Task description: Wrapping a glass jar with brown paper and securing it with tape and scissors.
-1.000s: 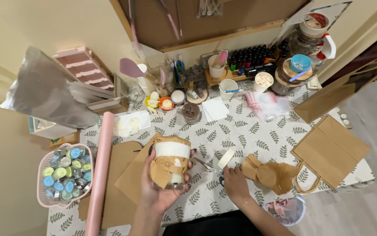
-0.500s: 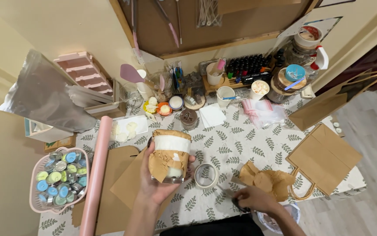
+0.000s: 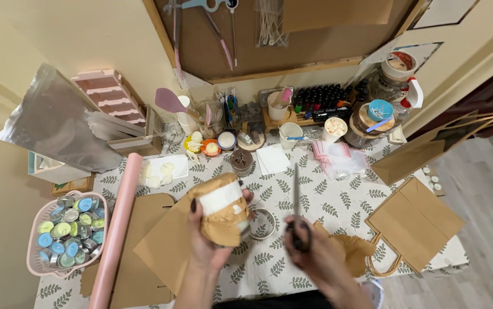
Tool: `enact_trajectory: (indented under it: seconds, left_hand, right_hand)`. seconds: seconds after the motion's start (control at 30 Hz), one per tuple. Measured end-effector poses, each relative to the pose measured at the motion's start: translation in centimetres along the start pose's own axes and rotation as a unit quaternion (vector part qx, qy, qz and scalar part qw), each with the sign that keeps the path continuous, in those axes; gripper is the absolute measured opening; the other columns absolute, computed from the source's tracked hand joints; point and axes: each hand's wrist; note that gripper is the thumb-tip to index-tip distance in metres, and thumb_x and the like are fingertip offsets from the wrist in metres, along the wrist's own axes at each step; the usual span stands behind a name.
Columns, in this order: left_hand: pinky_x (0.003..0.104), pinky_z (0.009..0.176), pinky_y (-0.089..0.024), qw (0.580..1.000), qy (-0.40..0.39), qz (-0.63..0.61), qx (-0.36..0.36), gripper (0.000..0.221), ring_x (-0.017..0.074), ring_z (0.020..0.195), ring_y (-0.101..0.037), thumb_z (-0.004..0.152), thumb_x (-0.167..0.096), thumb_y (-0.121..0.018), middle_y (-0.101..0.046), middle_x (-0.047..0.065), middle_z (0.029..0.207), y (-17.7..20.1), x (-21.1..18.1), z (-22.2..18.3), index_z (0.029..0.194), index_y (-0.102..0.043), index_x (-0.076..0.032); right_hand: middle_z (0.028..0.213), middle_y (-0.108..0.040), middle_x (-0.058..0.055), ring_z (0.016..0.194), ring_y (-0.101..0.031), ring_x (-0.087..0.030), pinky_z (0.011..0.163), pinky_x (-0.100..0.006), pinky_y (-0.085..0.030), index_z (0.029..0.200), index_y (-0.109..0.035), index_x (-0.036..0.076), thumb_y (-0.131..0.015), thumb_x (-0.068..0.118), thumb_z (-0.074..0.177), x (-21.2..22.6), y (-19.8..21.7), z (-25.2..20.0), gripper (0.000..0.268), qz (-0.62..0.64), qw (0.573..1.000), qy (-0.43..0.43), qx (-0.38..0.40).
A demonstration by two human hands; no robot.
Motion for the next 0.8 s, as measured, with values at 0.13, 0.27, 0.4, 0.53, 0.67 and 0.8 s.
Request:
enact_trajectory:
  seconds: [0.13, 0.27, 0.4, 0.53, 0.67, 0.8]
  left_hand:
    - [0.04, 0.091, -0.061, 0.979, -0.147, 0.108, -0.095, 0.088, 0.027, 0.109, -0.071, 0.084, -0.059, -0.063, -0.067, 0.02, 0.128, -1.9, 2.3, -0.6, 0.143, -0.046, 0.004]
    - [0.024, 0.037, -0.048, 0.983, -0.116, 0.122, -0.077, 0.089, 0.015, 0.06, -0.065, 0.087, -0.064, -0.064, -0.07, 0.014, 0.096, -0.1, 3.2, -1.6, 0.145, -0.052, 0.003]
    - [0.02, 0.036, -0.036, 0.968, -0.118, 0.199, -0.097, 0.094, 0.0052, 0.051, -0.05, 0.081, -0.057, -0.076, -0.066, 0.007, 0.09, 0.7, 3.3, -1.7, 0.148, -0.05, 0.003]
    - [0.018, 0.043, -0.042, 0.956, -0.15, 0.233, -0.099, 0.103, 0.0066, 0.06, -0.055, 0.081, -0.064, -0.077, -0.068, 0.01, 0.101, 4.7, 4.8, -2.2, 0.151, -0.05, 0.006]
    - [0.034, 0.114, -0.047, 0.915, -0.241, 0.325, -0.003, 0.11, 0.018, 0.138, -0.054, 0.081, -0.069, -0.079, -0.046, 0.008, 0.157, 3.7, 4.1, -1.2, 0.153, -0.037, 0.003]
    - [0.049, 0.115, -0.042, 0.948, -0.087, 0.307, 0.003, 0.109, 0.0291, 0.14, -0.048, 0.076, -0.072, -0.07, -0.045, 0.016, 0.156, 0.7, 1.2, -1.7, 0.155, -0.034, -0.006]
  right_hand:
    - [0.093, -0.064, -0.002, 0.075, -0.063, -0.014, 0.065, -0.03, -0.05, 0.135, -0.046, 0.006, -0.056, 0.035, 0.102, 0.6, -8.1, -0.8, 0.045, 0.072, 0.986, -0.019, 0.147]
    - [0.1, -0.066, -0.003, 0.077, -0.065, -0.011, 0.068, -0.029, -0.052, 0.142, -0.049, 0.016, -0.058, 0.023, 0.093, 1.2, -10.5, -0.7, 0.05, 0.021, 0.993, -0.031, 0.108]
    - [0.113, -0.066, -0.008, 0.084, -0.067, -0.013, 0.075, -0.032, -0.056, 0.147, -0.042, 0.003, -0.05, 0.05, 0.099, 0.4, -8.8, 0.5, 0.068, 0.108, 0.97, -0.095, 0.195]
    - [0.135, -0.066, -0.018, 0.105, -0.071, -0.028, 0.077, -0.035, -0.058, 0.149, -0.042, 0.008, -0.045, 0.073, 0.082, 2.4, -8.9, 2.0, 0.093, 0.099, 0.957, -0.145, 0.23]
    - [0.148, -0.055, -0.013, 0.124, -0.062, -0.023, 0.103, -0.038, -0.054, 0.151, -0.043, 0.007, -0.057, 0.051, 0.097, 1.4, -7.6, 3.5, 0.071, 0.16, 0.954, -0.146, 0.206]
    - [0.133, -0.061, -0.011, 0.12, -0.065, -0.021, 0.103, -0.037, -0.053, 0.147, -0.046, 0.007, -0.072, 0.036, 0.087, 5.3, -8.2, 1.8, 0.072, -0.003, 0.982, 0.014, 0.186]
Point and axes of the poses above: each hand's wrist, its own z-axis towards the middle knuckle, its own y-axis out of the back of the hand, x = y × z
